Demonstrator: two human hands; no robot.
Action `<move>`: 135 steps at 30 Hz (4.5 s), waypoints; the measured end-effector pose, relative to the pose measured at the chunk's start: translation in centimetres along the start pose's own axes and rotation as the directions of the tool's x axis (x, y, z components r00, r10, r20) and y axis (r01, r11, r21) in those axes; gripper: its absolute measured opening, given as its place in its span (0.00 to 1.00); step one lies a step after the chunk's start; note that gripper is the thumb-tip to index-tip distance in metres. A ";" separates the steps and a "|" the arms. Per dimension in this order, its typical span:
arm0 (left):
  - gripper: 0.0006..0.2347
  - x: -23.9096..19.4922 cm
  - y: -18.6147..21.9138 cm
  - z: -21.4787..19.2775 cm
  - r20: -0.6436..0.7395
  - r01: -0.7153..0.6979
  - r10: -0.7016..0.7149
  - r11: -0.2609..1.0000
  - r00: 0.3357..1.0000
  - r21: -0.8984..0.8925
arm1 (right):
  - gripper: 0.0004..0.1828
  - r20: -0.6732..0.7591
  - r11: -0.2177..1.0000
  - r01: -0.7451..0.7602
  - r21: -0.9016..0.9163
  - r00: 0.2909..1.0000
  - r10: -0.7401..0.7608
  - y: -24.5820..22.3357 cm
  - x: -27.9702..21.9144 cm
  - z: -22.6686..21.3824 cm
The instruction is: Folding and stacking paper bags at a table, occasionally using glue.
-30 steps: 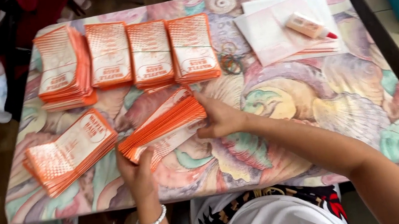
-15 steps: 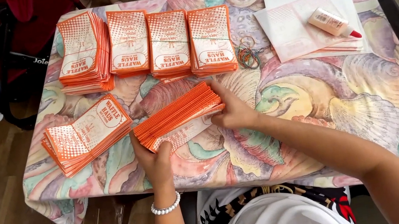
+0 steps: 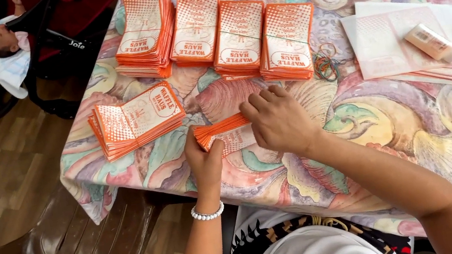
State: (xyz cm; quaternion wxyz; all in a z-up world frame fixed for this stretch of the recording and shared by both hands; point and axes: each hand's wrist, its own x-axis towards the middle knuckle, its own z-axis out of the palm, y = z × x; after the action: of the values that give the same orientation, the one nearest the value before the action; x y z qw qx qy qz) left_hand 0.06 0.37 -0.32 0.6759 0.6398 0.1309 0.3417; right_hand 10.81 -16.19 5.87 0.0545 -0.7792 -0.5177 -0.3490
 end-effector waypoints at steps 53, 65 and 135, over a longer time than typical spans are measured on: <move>0.43 1.2 6.4 -1.2 0.370 -0.288 -0.423 0.245 0.827 0.926 | 0.73 0.716 0.888 0.034 0.458 0.579 -0.391 1.6 9.3 4.9; 0.44 2.7 5.5 -0.4 0.263 -0.228 -0.453 0.131 0.852 0.965 | 0.80 0.622 0.892 0.062 0.447 0.695 -0.360 2.3 8.0 5.7; 0.13 4.0 -8.4 33.5 0.892 -0.918 0.312 0.331 0.327 0.220 | 0.20 -0.034 0.680 -0.695 -0.236 0.705 0.709 24.1 -23.0 -3.8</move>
State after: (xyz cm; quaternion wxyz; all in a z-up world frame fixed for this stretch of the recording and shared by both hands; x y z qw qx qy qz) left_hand 26.07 -22.66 -2.37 0.1405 0.9099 -0.3121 0.2345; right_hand 24.32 -46.58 1.58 0.0773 -0.9288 -0.1368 -0.3356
